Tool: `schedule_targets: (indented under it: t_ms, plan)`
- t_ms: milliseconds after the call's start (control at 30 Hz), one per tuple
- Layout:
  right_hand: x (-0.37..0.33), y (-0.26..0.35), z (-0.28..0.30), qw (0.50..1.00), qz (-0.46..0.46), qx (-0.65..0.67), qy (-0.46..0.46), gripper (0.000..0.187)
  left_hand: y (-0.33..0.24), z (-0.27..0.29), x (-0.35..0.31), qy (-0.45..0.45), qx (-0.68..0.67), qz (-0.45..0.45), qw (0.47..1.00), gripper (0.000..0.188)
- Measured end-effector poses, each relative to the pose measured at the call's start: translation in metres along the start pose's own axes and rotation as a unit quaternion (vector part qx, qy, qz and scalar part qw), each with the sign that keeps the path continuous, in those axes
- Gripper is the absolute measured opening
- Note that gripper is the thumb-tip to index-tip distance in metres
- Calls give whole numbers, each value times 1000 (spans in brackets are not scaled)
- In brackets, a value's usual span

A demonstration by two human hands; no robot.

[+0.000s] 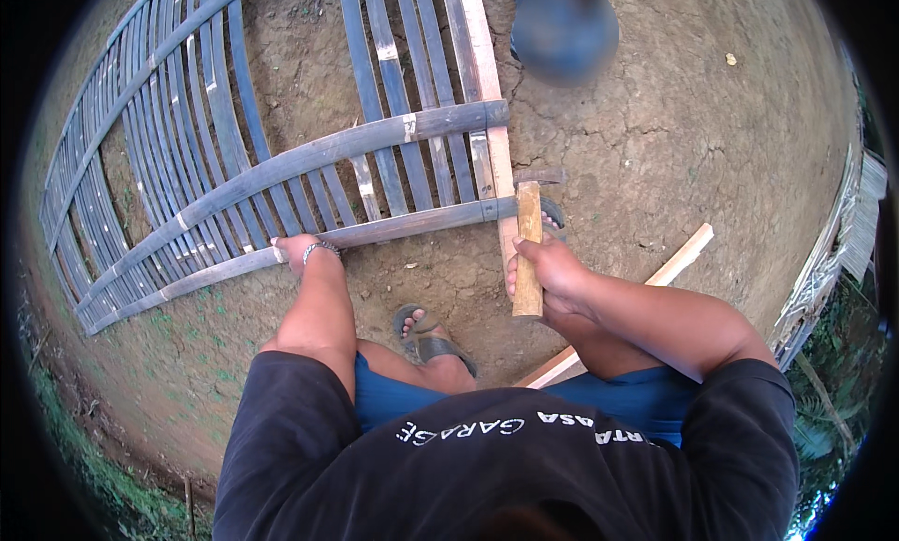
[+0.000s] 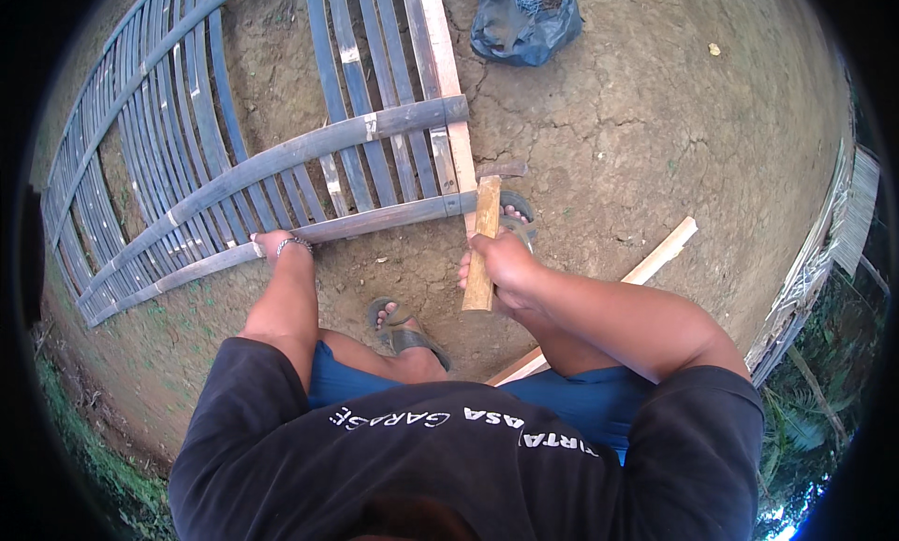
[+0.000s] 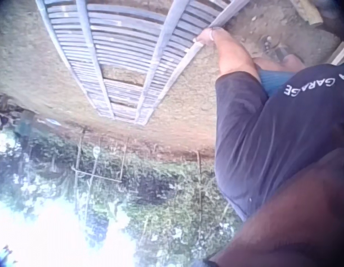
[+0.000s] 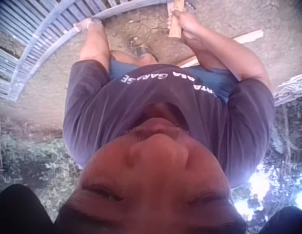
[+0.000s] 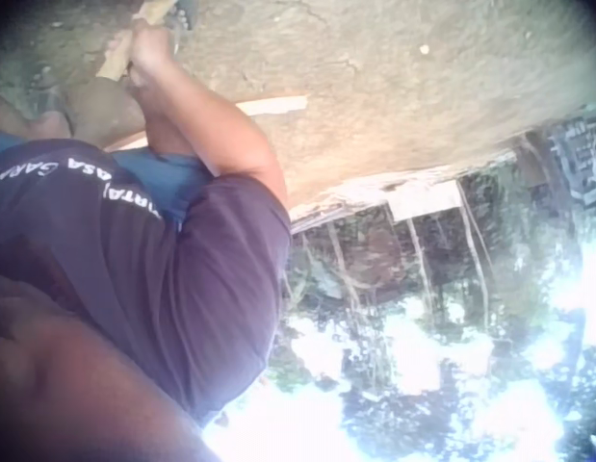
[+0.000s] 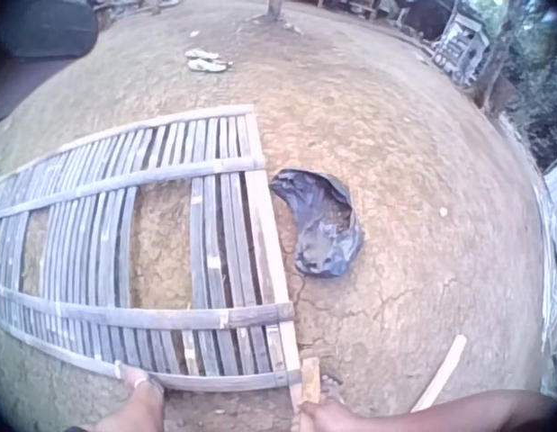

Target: The person constructs a bamboo frame by hammering nails through bamboo slats into wooden beams, moving between different sections of the frame and retrieving nails from a bag.

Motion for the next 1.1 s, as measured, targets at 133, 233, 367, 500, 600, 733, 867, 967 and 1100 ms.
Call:
schedule_targets:
  t_ms: [133,233,367,500,600,733,867,967,1100]
  plan:
    - [8,-1,6,1000,2,-12,8,24,-1,2,-8,9,-3,-7,1000,100]
    - [8,1,1,1000,15,-11,16,24,-2,-1,3,15,18,-21,1000,101]
    - [8,3,3,1000,10,-27,9,25,-8,-2,13,-16,95,-56,994,98]
    - [17,9,25,998,-4,-48,46,29,-10,11,14,-93,-38,-187,977,71]
    - [9,24,34,993,15,-95,67,26,-27,13,-11,-82,-107,-412,901,42]
    - [12,29,48,979,145,-136,44,30,-19,-41,-113,256,49,-523,812,34]
    - [29,36,43,959,226,-163,51,31,86,-63,-200,622,46,-213,752,36]
    - [16,48,16,959,241,-149,21,32,144,-44,-262,665,106,-106,731,38]
    - [21,48,24,949,283,-136,-15,34,193,-48,-281,699,96,-42,707,27]
Point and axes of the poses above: each hand's wrist, its own x-axis towards the middle knuckle, its own z-axis out of the back of the hand, y = z × x, the point moved 7 cm from there along x, towards the middle knuckle, and after that the axes turned 11 degrees about z, right-handed, at the moved point
